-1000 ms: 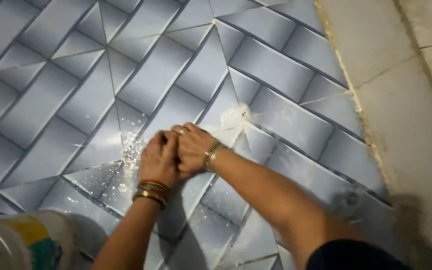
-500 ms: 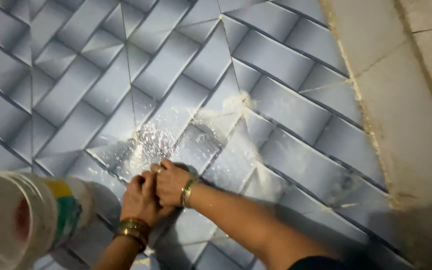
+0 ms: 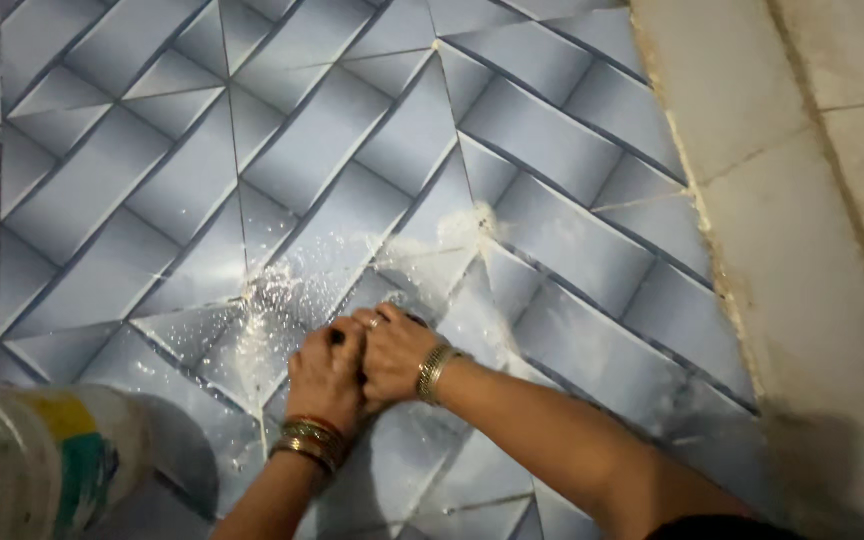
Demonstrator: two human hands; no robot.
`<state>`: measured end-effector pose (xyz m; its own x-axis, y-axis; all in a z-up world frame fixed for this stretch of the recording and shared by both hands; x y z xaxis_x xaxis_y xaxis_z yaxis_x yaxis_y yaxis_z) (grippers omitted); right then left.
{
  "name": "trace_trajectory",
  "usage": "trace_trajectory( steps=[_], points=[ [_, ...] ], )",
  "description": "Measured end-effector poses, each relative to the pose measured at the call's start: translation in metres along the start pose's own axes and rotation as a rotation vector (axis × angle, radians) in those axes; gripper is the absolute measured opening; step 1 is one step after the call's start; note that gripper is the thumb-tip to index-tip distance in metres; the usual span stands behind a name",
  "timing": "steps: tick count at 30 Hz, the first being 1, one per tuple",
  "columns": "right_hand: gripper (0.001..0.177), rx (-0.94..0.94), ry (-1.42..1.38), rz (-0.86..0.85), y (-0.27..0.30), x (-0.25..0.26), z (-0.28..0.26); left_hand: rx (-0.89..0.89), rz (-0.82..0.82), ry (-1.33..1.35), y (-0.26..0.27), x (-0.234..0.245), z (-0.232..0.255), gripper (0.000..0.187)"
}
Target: The person scrubs the tiled floor by hand using a small brush, dipping it into a bucket of soapy water and applying pressure to clean the grout lines and surface.
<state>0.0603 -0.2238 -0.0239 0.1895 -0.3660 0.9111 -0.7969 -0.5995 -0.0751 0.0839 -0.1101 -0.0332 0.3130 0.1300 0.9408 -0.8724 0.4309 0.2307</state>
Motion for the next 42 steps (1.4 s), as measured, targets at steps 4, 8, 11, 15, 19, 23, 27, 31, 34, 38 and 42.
trace_trajectory(
  steps=[4,8,11,15,19,23,27,31,34,38,42],
  points=[
    [0.052,-0.069,0.066,-0.28,-0.058,0.019,0.047,0.099,-0.037,-0.068,-0.066,0.03,-0.019,0.095],
    [0.042,-0.115,0.051,-0.148,-0.093,0.042,0.068,0.098,-0.028,-0.052,-0.097,0.069,-0.023,0.104],
    [0.047,-0.131,0.014,-0.037,-0.093,0.042,0.062,0.095,0.025,-0.046,-0.096,0.068,-0.022,0.11],
    [0.047,-0.171,0.061,-0.023,-0.087,0.04,0.049,0.07,0.081,-0.077,-0.078,0.055,-0.03,0.11],
    [0.046,-0.167,0.062,-0.218,-0.056,0.022,0.001,0.087,0.04,-0.063,-0.027,0.036,-0.031,0.11],
    [0.044,-0.116,-0.061,-0.189,-0.003,0.002,-0.058,0.027,0.033,0.015,0.057,0.009,-0.032,0.11],
    [0.05,-0.055,-0.144,-0.015,0.027,-0.01,-0.097,-0.104,0.013,0.097,0.112,-0.017,-0.041,0.117],
    [0.065,-0.054,-0.111,0.05,0.003,-0.016,-0.073,-0.078,0.118,-0.054,0.078,-0.018,-0.061,0.098],
    [0.057,-0.064,-0.016,0.055,-0.035,-0.009,-0.046,-0.089,0.083,-0.031,0.027,0.002,-0.073,0.097],
    [0.043,-0.057,-0.008,-0.201,-0.081,0.0,-0.016,-0.086,0.178,0.0,-0.015,0.028,-0.083,0.103],
    [0.04,-0.056,0.027,-0.12,-0.112,0.012,0.005,-0.056,0.215,0.014,-0.041,0.045,-0.095,0.105]
  ],
)
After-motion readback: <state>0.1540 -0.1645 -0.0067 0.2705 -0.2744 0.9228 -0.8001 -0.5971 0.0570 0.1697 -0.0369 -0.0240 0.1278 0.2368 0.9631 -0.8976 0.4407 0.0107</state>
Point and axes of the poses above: each hand's wrist, its own y-axis away from the middle knuckle, its own x-axis out of the back of the hand, z = x × y, the point moved 4 cm from there along -y, towards the middle knuckle, and after that the axes turned 13 degrees about x, right-handed, at the moved point
